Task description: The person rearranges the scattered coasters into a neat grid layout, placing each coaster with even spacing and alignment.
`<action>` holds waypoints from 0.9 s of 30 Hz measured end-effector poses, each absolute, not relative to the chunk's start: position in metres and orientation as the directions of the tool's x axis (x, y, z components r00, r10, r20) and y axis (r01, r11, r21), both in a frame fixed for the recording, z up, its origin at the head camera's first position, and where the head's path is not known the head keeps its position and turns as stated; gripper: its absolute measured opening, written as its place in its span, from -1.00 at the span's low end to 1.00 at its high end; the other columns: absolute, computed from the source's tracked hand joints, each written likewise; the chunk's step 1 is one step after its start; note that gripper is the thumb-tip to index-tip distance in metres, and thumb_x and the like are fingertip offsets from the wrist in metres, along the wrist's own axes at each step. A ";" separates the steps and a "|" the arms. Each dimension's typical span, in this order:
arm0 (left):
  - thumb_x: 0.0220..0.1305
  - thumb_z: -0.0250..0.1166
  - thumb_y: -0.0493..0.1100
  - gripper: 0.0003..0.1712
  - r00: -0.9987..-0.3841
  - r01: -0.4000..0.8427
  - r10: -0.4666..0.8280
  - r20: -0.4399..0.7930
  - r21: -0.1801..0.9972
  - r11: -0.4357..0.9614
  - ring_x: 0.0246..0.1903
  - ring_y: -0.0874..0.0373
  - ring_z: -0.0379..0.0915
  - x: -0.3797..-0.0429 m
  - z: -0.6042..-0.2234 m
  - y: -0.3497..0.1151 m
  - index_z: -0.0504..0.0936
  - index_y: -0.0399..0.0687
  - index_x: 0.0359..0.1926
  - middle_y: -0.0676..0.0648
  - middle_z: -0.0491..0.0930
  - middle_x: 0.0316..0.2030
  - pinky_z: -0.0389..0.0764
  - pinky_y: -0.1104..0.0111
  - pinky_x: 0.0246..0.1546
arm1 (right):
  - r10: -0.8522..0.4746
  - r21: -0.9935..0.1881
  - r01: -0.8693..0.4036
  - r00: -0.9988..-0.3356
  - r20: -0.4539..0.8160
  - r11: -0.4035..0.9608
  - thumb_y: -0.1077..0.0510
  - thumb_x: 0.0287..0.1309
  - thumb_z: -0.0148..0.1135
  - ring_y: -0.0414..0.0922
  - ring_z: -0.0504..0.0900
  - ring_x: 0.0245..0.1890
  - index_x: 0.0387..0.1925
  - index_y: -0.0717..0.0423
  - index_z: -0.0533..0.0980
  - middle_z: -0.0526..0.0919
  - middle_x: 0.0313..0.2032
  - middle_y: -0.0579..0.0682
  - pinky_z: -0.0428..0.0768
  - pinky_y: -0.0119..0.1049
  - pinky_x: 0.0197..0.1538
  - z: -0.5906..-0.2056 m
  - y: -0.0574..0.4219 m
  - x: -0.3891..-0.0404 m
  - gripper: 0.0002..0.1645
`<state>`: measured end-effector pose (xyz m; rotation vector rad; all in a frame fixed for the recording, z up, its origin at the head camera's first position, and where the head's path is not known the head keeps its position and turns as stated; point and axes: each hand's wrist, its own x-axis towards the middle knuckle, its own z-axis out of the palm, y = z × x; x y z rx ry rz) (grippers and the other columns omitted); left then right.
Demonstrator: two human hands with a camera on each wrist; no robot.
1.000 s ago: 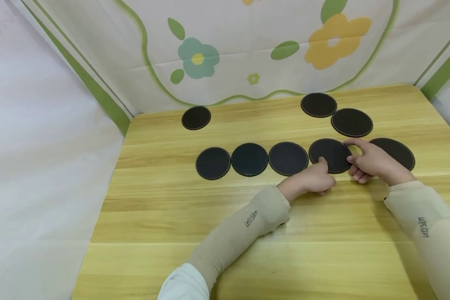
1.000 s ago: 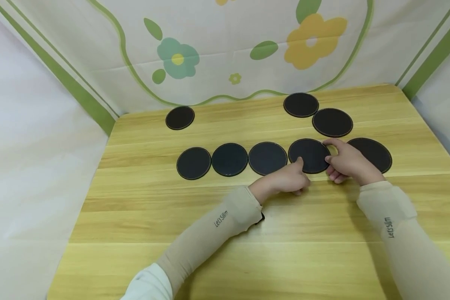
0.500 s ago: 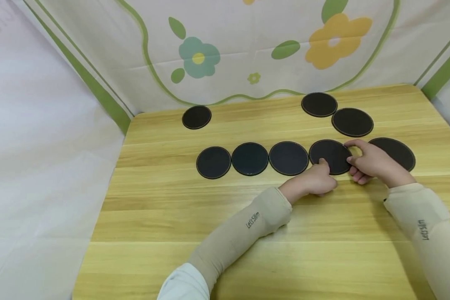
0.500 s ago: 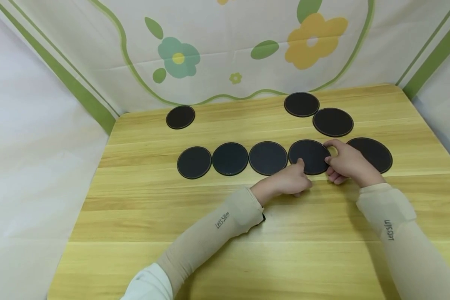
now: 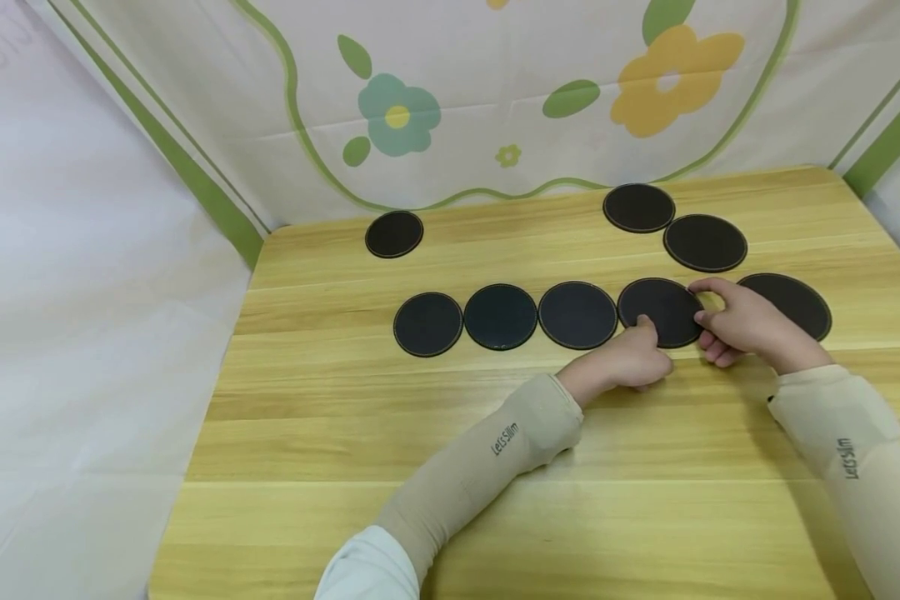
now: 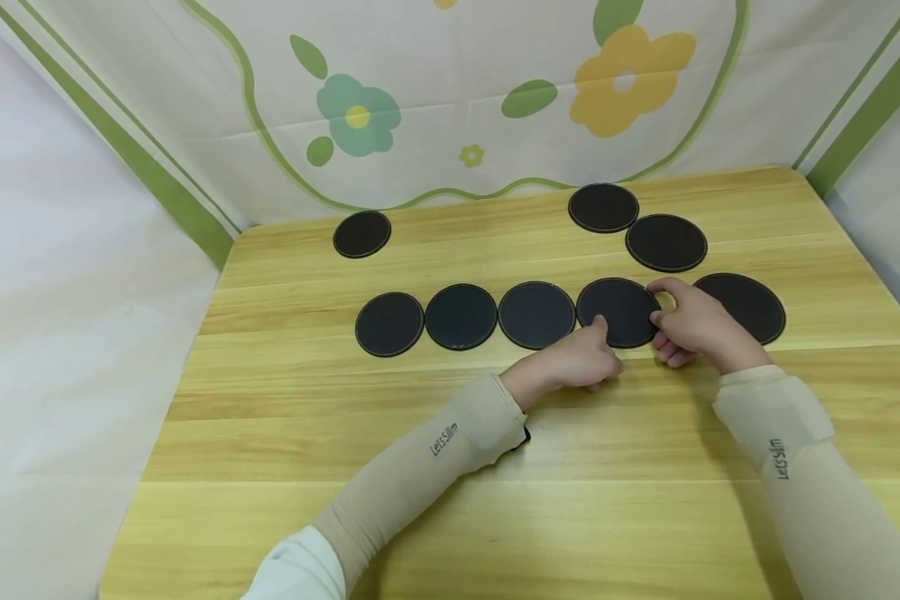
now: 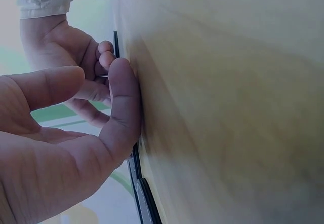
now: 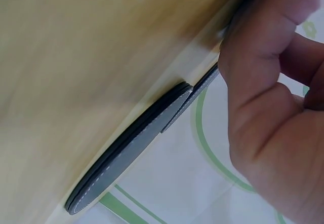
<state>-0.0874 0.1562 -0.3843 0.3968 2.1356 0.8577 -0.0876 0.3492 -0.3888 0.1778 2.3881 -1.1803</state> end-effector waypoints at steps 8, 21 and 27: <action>0.37 0.19 -0.19 0.05 -0.635 -0.052 0.527 -0.565 0.712 0.700 -0.75 0.14 0.41 -0.088 -0.383 0.160 -0.32 -0.06 0.62 -0.02 0.46 -0.75 0.32 0.46 -0.71 | -0.087 -0.718 0.310 -0.885 -0.458 0.622 0.31 0.50 -0.11 0.05 0.67 -0.59 0.53 0.34 -0.08 0.60 -0.54 0.12 0.70 -0.07 -0.49 -0.387 0.354 -0.089 -0.30; 0.40 0.19 -0.22 -0.10 -0.595 -0.108 0.618 -0.513 0.813 0.572 -0.78 0.18 0.20 -0.084 -0.379 0.162 -0.04 0.19 0.62 0.00 0.60 -0.03 0.42 0.38 -0.67 | -0.099 -0.704 0.217 -0.920 -0.378 0.676 0.16 0.54 -0.05 -0.02 0.55 -0.63 0.53 0.36 -0.03 0.59 -0.53 0.10 0.60 -0.15 -0.55 -0.377 0.368 -0.083 -0.28; 0.44 0.18 -0.23 -0.29 -0.527 -0.110 0.718 -0.455 0.874 0.473 -0.69 0.17 0.24 -0.081 -0.378 0.177 0.24 0.17 0.54 -0.01 0.43 -0.52 0.48 0.42 -0.58 | -0.003 -0.596 0.196 -0.949 -0.316 0.779 -0.02 0.56 -0.11 0.00 0.58 -0.57 0.41 0.45 0.14 0.61 -0.46 0.12 0.60 -0.10 -0.50 -0.368 0.402 -0.077 -0.31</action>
